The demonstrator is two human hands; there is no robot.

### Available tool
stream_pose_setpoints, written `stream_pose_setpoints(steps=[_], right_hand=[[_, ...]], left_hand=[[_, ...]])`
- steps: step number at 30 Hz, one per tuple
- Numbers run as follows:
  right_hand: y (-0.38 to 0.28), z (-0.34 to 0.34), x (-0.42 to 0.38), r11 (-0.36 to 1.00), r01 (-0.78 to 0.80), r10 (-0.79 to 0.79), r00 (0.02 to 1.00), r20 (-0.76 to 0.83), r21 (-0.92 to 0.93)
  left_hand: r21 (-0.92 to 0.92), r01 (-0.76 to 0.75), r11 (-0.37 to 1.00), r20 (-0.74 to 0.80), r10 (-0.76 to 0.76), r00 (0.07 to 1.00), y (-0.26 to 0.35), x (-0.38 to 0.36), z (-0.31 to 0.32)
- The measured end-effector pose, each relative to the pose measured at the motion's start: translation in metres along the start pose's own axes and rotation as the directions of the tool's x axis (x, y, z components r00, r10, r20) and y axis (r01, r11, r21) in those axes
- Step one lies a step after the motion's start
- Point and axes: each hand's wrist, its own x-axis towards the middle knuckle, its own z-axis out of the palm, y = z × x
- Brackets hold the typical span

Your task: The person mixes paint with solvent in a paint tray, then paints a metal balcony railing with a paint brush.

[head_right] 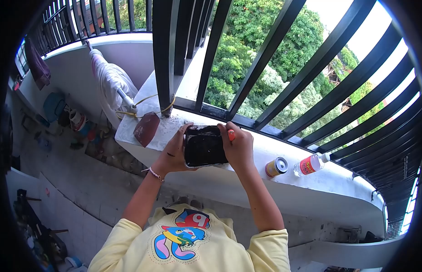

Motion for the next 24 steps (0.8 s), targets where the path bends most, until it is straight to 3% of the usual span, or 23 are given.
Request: stream_pose_setpoints(steps=[2, 4, 5, 7, 13, 19, 22, 24], right_hand=[[0.001, 0.005, 0.004, 0.999, -0.005, 0.004, 1.000, -0.006, -0.040], [0.008, 0.011, 0.006, 0.969, -0.127, 0.132, 0.991, -0.008, 0.212], [0.007, 0.013, 0.006, 0.970, -0.129, 0.133, 0.991, -0.007, 0.207], [0.002, 0.019, 0.006, 0.878, -0.176, 0.193, 0.981, 0.007, 0.444], [-0.016, 0.034, 0.004, 0.724, -0.297, 0.262, 0.953, 0.150, 0.623], [-0.007, 0.016, 0.003, 0.796, -0.243, 0.209, 0.970, 0.124, 0.555], [0.001, 0.001, 0.001, 0.922, -0.263, 0.252, 0.965, 0.074, 0.283], [0.006, -0.003, 0.001, 0.935, -0.263, 0.262, 0.964, 0.037, 0.239]], left_hand=[[-0.015, 0.012, 1.000, 0.016, -0.012, 1.000, 0.001, 0.000, -0.001], [0.052, -0.022, 0.998, -0.006, 0.022, 1.000, 0.005, 0.001, -0.004], [0.047, -0.021, 0.999, -0.006, 0.021, 1.000, 0.005, 0.000, -0.004], [-0.043, 0.072, 0.997, 0.043, -0.070, 0.997, 0.005, -0.001, -0.004], [-0.012, 0.058, 0.998, 0.019, -0.058, 0.998, 0.002, -0.002, -0.004], [0.008, 0.053, 0.999, 0.005, -0.053, 0.999, 0.004, -0.002, -0.004], [0.000, 0.023, 1.000, -0.010, -0.023, 1.000, 0.004, 0.000, -0.004], [-0.010, 0.022, 1.000, -0.001, -0.022, 1.000, 0.003, 0.000, -0.004]])
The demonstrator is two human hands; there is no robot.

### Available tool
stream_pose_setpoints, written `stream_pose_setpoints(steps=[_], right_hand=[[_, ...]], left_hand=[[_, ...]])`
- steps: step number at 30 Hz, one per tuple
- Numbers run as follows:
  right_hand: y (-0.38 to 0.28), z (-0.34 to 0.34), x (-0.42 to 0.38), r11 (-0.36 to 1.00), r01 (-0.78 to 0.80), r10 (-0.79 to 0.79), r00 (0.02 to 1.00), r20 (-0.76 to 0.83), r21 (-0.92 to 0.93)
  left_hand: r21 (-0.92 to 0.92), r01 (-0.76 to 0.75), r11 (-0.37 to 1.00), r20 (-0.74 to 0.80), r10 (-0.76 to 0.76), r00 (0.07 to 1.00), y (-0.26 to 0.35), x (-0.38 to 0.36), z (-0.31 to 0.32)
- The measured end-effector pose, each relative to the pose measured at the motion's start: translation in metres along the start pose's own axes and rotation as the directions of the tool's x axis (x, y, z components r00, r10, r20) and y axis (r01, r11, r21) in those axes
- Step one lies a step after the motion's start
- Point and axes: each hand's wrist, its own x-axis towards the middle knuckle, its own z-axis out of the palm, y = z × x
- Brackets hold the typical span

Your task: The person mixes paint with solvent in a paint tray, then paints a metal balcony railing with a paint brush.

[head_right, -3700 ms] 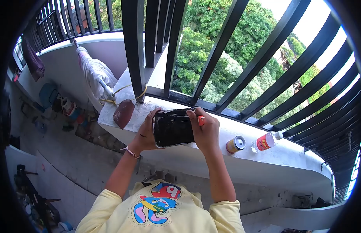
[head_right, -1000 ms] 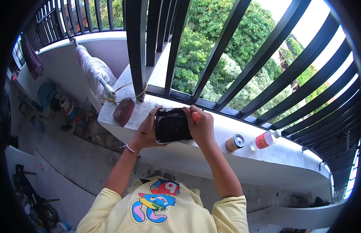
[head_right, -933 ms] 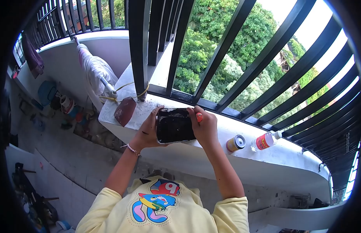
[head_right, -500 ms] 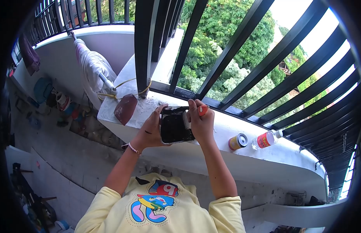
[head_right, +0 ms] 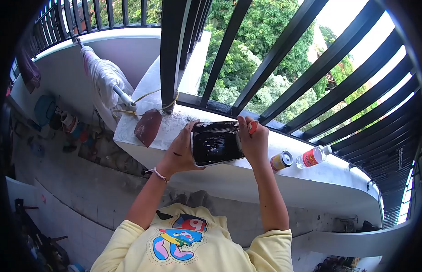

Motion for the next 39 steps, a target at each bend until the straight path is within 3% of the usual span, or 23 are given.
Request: stream_pose_setpoints(steps=[3, 6, 9, 12, 17, 20, 21, 23, 25, 28, 29, 32, 35, 37, 39], right_hand=[[0.004, 0.006, 0.002, 0.998, -0.012, 0.009, 0.998, -0.057, -0.054], [0.000, 0.027, 0.004, 0.972, -0.022, 0.037, 0.997, -0.061, 0.233], [-0.013, 0.045, 0.003, 0.965, -0.061, 0.055, 0.998, 0.033, 0.257], [-0.023, 0.061, -0.005, 0.908, -0.103, 0.077, 0.994, 0.079, 0.407], [-0.021, 0.053, -0.012, 0.877, -0.102, 0.071, 0.994, 0.083, 0.469], [-0.016, 0.036, -0.007, 0.981, -0.030, 0.020, 0.998, 0.055, 0.194], [-0.013, 0.030, -0.005, 0.981, -0.031, 0.022, 0.998, 0.052, 0.190], [-0.007, 0.020, -0.001, 0.999, 0.043, -0.042, 0.999, 0.026, -0.030], [-0.009, 0.013, -0.001, 0.997, 0.045, -0.044, 0.999, 0.017, -0.067], [-0.019, 0.004, -0.005, 0.958, 0.055, -0.016, 0.990, -0.140, 0.282], [-0.026, 0.002, -0.010, 0.958, 0.055, -0.017, 0.990, -0.138, 0.281], [-0.031, 0.007, -0.027, 0.836, 0.147, -0.037, 0.977, -0.212, 0.529], [-0.037, 0.028, -0.051, 0.760, 0.030, 0.119, 0.976, -0.185, 0.650], [-0.037, 0.055, -0.062, 0.707, 0.031, 0.211, 0.944, -0.252, 0.707], [-0.029, 0.053, -0.072, 0.707, 0.078, 0.120, 0.966, -0.228, 0.702]], left_hand=[[-0.010, -0.017, 1.000, 0.008, 0.017, 1.000, -0.002, 0.000, 0.001], [-0.013, -0.031, 0.999, 0.012, 0.031, 0.999, 0.000, 0.000, -0.001], [-0.028, -0.011, 1.000, 0.023, 0.011, 1.000, -0.002, -0.002, 0.000], [-0.042, 0.022, 0.999, 0.044, -0.020, 0.999, -0.002, -0.002, -0.002], [-0.045, 0.040, 0.998, 0.060, -0.037, 0.998, -0.002, -0.003, -0.003], [-0.062, 0.034, 0.997, 0.044, -0.032, 0.999, 0.001, -0.002, -0.003], [-0.039, -0.012, 0.999, 0.011, 0.012, 1.000, -0.002, -0.003, -0.001], [-0.017, -0.060, 0.998, -0.022, 0.060, 0.998, -0.003, -0.003, 0.002], [-0.010, -0.095, 0.995, -0.051, 0.095, 0.994, -0.002, -0.004, 0.002], [-0.014, -0.102, 0.995, -0.076, 0.100, 0.992, -0.005, -0.009, 0.003], [-0.014, -0.101, 0.995, -0.078, 0.100, 0.992, -0.005, -0.009, 0.002], [0.040, -0.127, 0.991, -0.075, 0.130, 0.989, -0.002, -0.009, 0.000], [0.054, -0.137, 0.989, -0.079, 0.141, 0.987, -0.006, -0.010, 0.002], [0.040, -0.102, 0.994, -0.103, 0.106, 0.989, -0.008, -0.012, 0.005], [0.014, -0.100, 0.995, -0.117, 0.101, 0.988, -0.010, -0.013, 0.005]])
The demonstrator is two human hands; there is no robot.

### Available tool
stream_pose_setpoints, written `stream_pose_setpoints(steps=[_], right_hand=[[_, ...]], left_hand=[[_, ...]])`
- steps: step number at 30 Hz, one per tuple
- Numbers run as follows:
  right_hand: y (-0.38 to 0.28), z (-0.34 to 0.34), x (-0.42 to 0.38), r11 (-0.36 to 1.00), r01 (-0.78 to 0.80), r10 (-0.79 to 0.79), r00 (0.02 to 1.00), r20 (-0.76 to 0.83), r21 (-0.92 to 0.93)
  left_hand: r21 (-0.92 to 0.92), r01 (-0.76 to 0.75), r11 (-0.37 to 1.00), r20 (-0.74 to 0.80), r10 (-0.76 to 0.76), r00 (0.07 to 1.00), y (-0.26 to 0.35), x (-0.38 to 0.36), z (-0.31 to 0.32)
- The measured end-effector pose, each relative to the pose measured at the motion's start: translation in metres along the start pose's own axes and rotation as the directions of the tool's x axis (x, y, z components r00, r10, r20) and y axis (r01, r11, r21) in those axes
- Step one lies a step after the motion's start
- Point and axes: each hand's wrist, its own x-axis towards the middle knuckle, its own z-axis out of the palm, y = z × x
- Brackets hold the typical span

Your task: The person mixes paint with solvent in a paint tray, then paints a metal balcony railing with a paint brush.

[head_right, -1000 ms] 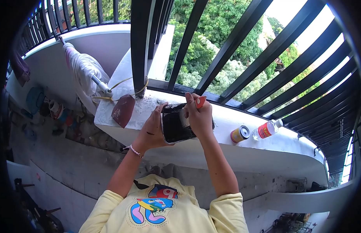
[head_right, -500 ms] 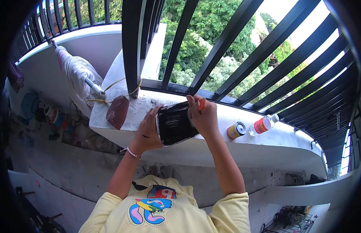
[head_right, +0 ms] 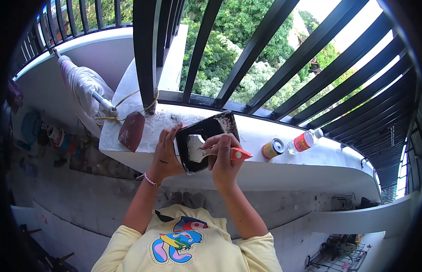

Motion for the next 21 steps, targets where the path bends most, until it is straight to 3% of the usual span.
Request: stream_pose_setpoints(steps=[3, 7, 9, 16, 18, 21], right_hand=[[0.004, -0.010, 0.001, 0.911, 0.113, -0.079, 0.992, 0.099, -0.397], [0.011, -0.033, 0.016, 0.880, 0.105, -0.070, 0.993, 0.092, -0.463], [0.013, -0.039, 0.024, 0.728, 0.363, -0.259, 0.931, 0.256, -0.582], [-0.010, -0.039, 0.027, 0.701, 0.360, -0.207, 0.929, 0.308, -0.616], [-0.011, -0.038, 0.027, 0.850, 0.349, -0.310, 0.937, 0.161, -0.395], [-0.018, -0.023, 0.027, 0.866, 0.350, -0.327, 0.937, 0.124, -0.358]], left_hand=[[-0.007, -0.019, 1.000, 0.009, 0.020, 1.000, 0.001, 0.000, -0.001], [-0.001, 0.012, 1.000, 0.013, -0.012, 1.000, 0.004, 0.002, 0.000], [0.008, 0.001, 1.000, 0.008, -0.001, 1.000, 0.006, 0.003, -0.002], [0.026, 0.042, 0.999, 0.029, -0.042, 0.999, 0.009, 0.004, -0.002], [0.054, 0.043, 0.998, 0.044, -0.046, 0.998, 0.008, 0.004, -0.003], [0.047, 0.057, 0.997, 0.069, -0.060, 0.996, 0.009, 0.004, -0.003]])
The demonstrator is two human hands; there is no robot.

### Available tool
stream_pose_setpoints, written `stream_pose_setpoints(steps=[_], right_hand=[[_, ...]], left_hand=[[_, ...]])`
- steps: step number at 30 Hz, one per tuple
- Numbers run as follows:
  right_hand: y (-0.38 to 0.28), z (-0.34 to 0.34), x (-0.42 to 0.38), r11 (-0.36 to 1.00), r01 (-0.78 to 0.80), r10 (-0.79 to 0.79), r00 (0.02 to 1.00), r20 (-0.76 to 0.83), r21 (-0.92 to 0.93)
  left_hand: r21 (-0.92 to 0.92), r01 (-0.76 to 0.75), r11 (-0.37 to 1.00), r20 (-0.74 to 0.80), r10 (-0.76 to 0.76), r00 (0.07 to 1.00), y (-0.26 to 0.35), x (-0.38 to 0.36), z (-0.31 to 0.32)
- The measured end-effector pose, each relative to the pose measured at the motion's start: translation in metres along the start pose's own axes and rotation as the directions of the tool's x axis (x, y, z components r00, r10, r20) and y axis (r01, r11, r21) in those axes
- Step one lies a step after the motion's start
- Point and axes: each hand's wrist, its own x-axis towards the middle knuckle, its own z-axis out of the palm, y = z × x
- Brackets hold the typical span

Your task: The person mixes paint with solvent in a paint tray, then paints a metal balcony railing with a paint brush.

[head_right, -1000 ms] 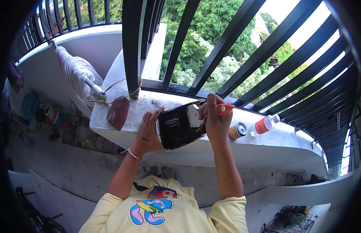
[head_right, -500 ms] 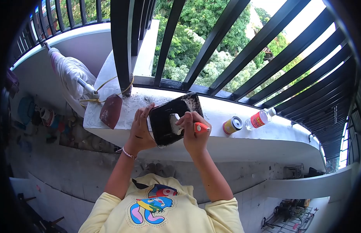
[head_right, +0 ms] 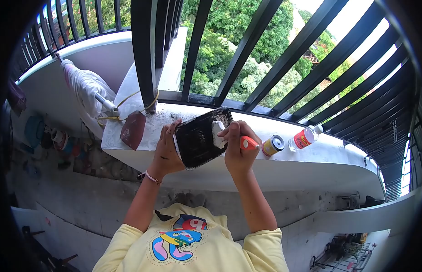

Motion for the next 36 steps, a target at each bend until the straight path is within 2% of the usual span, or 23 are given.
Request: stream_pose_setpoints(steps=[1, 3, 5, 6, 7, 9, 10, 11, 13, 26, 30, 32, 33, 35, 36], right_hand=[[-0.002, 0.006, 0.000, 0.998, -0.026, 0.027, 0.999, -0.026, 0.049], [-0.008, 0.022, -0.004, 0.997, -0.068, 0.067, 0.998, 0.023, 0.047], [-0.004, 0.038, -0.016, 0.982, -0.124, 0.111, 0.989, 0.097, 0.140], [-0.010, 0.044, -0.018, 0.981, -0.164, 0.145, 0.974, 0.173, 0.101], [-0.009, 0.049, -0.019, 0.981, -0.167, 0.148, 0.973, 0.175, 0.102], [-0.005, 0.056, -0.017, 0.950, -0.216, 0.174, 0.966, 0.192, 0.226], [-0.008, 0.057, -0.010, 0.870, -0.313, 0.260, 0.948, 0.185, 0.380], [-0.005, 0.055, -0.005, 0.869, -0.315, 0.264, 0.947, 0.182, 0.380], [0.003, 0.046, 0.005, 0.691, -0.494, 0.428, 0.868, 0.253, 0.527], [0.009, 0.034, 0.013, 0.496, -0.609, 0.579, 0.763, 0.287, 0.619], [0.007, 0.031, 0.015, 0.490, -0.607, 0.591, 0.759, 0.273, 0.626], [-0.001, 0.031, 0.019, 0.592, -0.554, 0.619, 0.778, 0.110, 0.585], [-0.005, 0.029, 0.020, 0.589, -0.550, 0.620, 0.778, 0.106, 0.592], [-0.012, 0.024, 0.019, 0.742, -0.458, 0.521, 0.853, 0.007, 0.490], [-0.016, 0.019, 0.019, 0.782, -0.417, 0.461, 0.887, 0.021, 0.462]], left_hand=[[0.008, -0.018, 1.000, -0.010, 0.018, 1.000, 0.000, 0.001, 0.000], [0.015, -0.040, 0.999, -0.018, 0.041, 0.999, 0.001, 0.002, 0.001], [0.041, -0.036, 0.999, -0.025, 0.037, 0.999, 0.003, 0.003, 0.002], [0.041, -0.035, 0.999, -0.024, 0.036, 0.999, 0.002, 0.003, 0.002], [0.035, -0.014, 0.999, -0.019, 0.014, 1.000, 0.000, 0.002, 0.002], [0.030, 0.012, 0.999, -0.014, -0.012, 1.000, 0.000, 0.001, 0.000], [0.011, -0.003, 1.000, -0.036, 0.004, 0.999, 0.002, 0.003, -0.002], [-0.009, -0.022, 1.000, -0.057, 0.021, 0.998, 0.004, 0.004, -0.003], [-0.007, -0.023, 1.000, -0.037, 0.023, 0.999, 0.005, 0.005, -0.004], [-0.015, -0.041, 0.999, -0.003, 0.041, 0.999, 0.003, 0.003, -0.001], [-0.027, -0.040, 0.999, -0.003, 0.040, 0.999, 0.001, 0.001, 0.001], [-0.030, -0.061, 0.998, -0.013, 0.060, 0.998, 0.001, 0.001, 0.002], [-0.027, -0.064, 0.998, -0.005, 0.064, 0.998, 0.001, 0.001, 0.003], [-0.094, -0.034, 0.995, -0.006, 0.033, 0.999, -0.001, 0.002, 0.005], [-0.089, -0.037, 0.995, -0.002, 0.037, 0.999, -0.001, 0.004, 0.004]])
